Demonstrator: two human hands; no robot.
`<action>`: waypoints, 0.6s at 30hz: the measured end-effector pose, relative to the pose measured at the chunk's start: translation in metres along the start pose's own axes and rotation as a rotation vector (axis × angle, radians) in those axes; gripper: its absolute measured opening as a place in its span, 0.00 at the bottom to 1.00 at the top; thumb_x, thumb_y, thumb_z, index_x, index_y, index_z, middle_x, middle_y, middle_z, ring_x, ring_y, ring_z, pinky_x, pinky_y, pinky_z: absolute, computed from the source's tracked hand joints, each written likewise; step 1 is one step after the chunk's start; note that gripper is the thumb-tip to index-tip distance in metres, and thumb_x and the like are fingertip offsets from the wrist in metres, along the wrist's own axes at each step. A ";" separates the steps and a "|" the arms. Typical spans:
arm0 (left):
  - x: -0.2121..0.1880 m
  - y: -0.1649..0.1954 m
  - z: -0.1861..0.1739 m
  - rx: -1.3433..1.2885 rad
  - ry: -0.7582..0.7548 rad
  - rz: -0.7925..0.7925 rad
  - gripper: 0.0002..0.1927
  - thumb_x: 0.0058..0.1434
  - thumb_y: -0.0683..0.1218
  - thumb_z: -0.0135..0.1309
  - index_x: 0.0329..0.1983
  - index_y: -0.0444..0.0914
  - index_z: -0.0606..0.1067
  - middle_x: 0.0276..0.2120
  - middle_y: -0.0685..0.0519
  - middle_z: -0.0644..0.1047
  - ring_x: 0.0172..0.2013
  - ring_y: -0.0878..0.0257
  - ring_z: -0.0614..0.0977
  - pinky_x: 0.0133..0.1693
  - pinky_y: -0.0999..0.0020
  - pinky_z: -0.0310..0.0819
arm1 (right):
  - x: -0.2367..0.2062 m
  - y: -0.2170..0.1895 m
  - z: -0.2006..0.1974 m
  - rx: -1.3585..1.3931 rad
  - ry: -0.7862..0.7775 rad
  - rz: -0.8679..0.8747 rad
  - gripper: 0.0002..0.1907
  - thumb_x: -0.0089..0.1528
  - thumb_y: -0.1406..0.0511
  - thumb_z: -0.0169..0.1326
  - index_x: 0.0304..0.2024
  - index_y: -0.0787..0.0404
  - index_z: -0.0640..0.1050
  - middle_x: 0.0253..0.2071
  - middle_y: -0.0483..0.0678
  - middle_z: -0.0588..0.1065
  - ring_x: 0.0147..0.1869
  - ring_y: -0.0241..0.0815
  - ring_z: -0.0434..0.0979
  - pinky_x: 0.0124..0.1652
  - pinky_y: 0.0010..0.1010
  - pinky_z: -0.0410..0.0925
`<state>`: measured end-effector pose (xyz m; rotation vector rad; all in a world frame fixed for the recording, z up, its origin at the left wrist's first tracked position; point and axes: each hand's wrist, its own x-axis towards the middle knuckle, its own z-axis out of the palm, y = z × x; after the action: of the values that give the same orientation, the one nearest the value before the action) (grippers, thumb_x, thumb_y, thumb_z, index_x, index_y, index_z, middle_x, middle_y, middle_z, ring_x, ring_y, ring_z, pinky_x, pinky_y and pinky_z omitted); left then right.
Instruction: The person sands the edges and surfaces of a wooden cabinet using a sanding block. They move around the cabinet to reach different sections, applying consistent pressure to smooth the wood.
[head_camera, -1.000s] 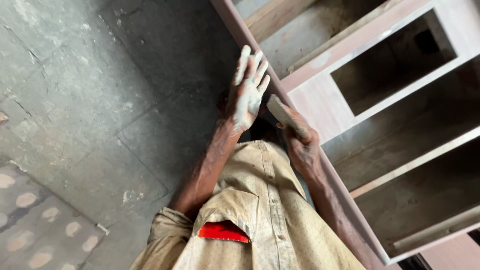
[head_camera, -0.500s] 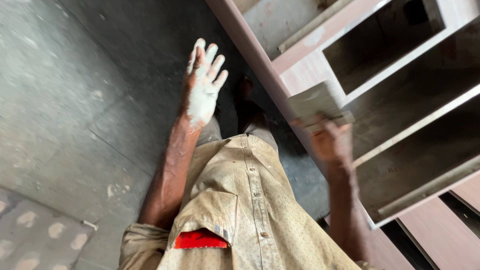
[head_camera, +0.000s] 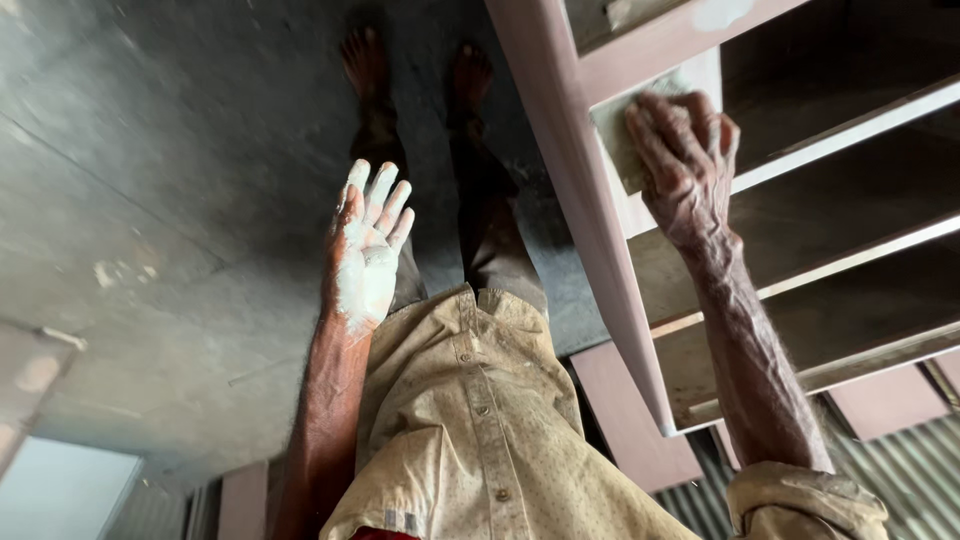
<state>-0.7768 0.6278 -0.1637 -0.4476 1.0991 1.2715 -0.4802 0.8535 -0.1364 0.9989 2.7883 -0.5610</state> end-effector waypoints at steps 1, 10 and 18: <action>0.001 -0.004 -0.005 0.004 0.019 -0.010 0.44 0.71 0.62 0.47 0.80 0.38 0.44 0.78 0.39 0.53 0.77 0.45 0.56 0.75 0.47 0.46 | 0.001 0.001 0.007 -0.024 0.008 -0.008 0.18 0.69 0.67 0.60 0.61 0.65 0.79 0.65 0.49 0.74 0.69 0.50 0.70 0.61 0.50 0.63; -0.005 -0.010 -0.003 -0.041 0.029 -0.062 0.46 0.70 0.63 0.48 0.80 0.37 0.45 0.77 0.38 0.54 0.77 0.45 0.57 0.75 0.48 0.47 | -0.001 -0.001 0.022 -0.105 -0.039 0.006 0.19 0.68 0.71 0.58 0.62 0.63 0.79 0.68 0.48 0.73 0.67 0.51 0.69 0.64 0.49 0.61; 0.003 -0.007 -0.005 -0.012 0.050 -0.069 0.45 0.70 0.63 0.47 0.80 0.36 0.45 0.77 0.38 0.55 0.77 0.45 0.57 0.75 0.49 0.48 | 0.004 0.004 0.033 -0.148 -0.058 0.015 0.22 0.67 0.72 0.57 0.65 0.61 0.78 0.70 0.47 0.72 0.69 0.51 0.68 0.62 0.47 0.61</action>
<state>-0.7730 0.6234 -0.1705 -0.5245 1.1095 1.2123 -0.4805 0.8460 -0.1687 0.9561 2.7231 -0.3687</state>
